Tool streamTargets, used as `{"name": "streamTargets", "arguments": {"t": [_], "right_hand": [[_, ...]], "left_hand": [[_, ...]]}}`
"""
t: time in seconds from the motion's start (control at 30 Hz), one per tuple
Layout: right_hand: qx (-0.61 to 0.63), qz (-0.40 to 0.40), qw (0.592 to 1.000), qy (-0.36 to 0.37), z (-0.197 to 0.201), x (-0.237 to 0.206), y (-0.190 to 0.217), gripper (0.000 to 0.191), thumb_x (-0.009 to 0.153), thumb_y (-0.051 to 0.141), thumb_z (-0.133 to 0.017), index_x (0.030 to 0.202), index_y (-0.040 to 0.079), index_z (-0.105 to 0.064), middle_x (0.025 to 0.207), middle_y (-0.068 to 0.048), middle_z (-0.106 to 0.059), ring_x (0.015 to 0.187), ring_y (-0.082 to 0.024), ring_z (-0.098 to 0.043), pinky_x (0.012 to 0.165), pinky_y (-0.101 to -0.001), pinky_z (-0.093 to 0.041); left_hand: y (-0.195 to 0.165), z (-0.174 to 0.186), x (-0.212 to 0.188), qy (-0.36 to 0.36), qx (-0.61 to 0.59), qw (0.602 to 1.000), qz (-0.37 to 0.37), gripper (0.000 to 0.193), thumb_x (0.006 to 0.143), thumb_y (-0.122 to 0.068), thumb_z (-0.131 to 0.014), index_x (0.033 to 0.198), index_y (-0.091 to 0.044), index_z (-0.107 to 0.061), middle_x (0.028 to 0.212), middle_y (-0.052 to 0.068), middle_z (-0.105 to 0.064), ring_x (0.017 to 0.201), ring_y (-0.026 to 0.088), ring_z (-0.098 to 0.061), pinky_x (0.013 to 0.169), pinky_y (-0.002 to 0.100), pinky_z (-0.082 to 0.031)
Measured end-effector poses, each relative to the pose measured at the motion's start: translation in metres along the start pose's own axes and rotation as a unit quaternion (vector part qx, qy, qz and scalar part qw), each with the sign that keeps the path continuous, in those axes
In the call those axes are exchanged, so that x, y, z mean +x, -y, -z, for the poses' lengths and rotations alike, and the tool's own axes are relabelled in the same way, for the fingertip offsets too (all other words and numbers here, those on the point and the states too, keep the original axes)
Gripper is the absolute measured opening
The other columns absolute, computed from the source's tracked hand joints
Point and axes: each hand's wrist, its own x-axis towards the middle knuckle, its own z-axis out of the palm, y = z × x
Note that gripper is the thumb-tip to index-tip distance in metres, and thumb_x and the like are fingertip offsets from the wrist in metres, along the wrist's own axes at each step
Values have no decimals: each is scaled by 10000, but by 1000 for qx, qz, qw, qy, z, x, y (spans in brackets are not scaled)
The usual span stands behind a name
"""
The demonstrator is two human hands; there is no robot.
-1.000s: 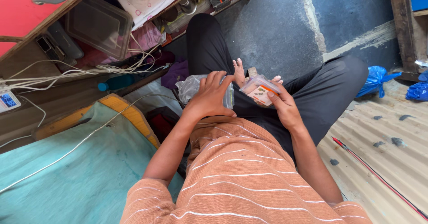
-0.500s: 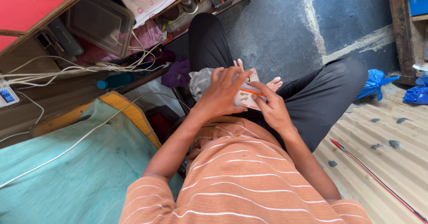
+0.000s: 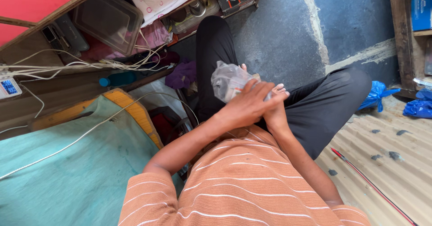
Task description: The person sits on the floor and organizes small parts into a plastic container before moving to a workbench. They then clean a keypad with a toothbrush and screwdriver, and install it into a feature phone chassis.
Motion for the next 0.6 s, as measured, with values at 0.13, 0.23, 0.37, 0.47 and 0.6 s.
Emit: {"name": "streamTargets", "arguments": {"t": [0.13, 0.23, 0.37, 0.47, 0.6], "right_hand": [[3, 36, 999, -28, 2, -3, 11, 184, 1011, 73, -639, 1175, -2, -603, 1010, -40, -667, 841, -68, -621, 671, -206, -512], [168, -53, 980, -94, 0, -1, 17, 125, 1038, 113, -668, 1045, -7, -699, 770, -53, -685, 532, -85, -560, 417, -212, -404], [224, -56, 968, -99, -9, 3, 22, 139, 1012, 108, -652, 1068, -7, -706, 799, -73, -725, 548, -116, -620, 437, -232, -465], [232, -52, 969, -66, -16, 3, 28, 162, 1019, 91, -633, 1132, -14, -680, 909, -96, -741, 645, -138, -678, 507, -260, -535], [287, -19, 958, -23, -15, -2, 35, 257, 1079, 126, -548, 1287, -5, -621, 1046, -108, -727, 781, -141, -714, 591, -268, -574]], "left_hand": [[-4, 32, -12, -105, -122, 987, 22, 930, 671, -291, -892, 1465, -185, -418, 1411, 192, -507, 1347, 371, -483, 1118, 584, -330], [7, 44, -19, -327, -167, 909, 195, 847, 791, -263, -887, 1454, -143, -373, 1422, 134, -468, 1372, 323, -456, 1125, 535, -402], [23, 14, -10, -355, -615, 594, 377, 711, 797, -195, -801, 1385, -151, -404, 1363, 130, -523, 1250, 268, -541, 976, 467, -517], [24, -20, -5, -277, -740, 501, 353, 467, 905, -161, -753, 1308, -47, -547, 1209, 123, -666, 1085, 217, -665, 877, 379, -569], [26, -43, -4, -266, -693, 584, 328, 355, 994, -148, -712, 1256, 73, -619, 1110, 100, -719, 970, 149, -694, 820, 302, -562]]}}
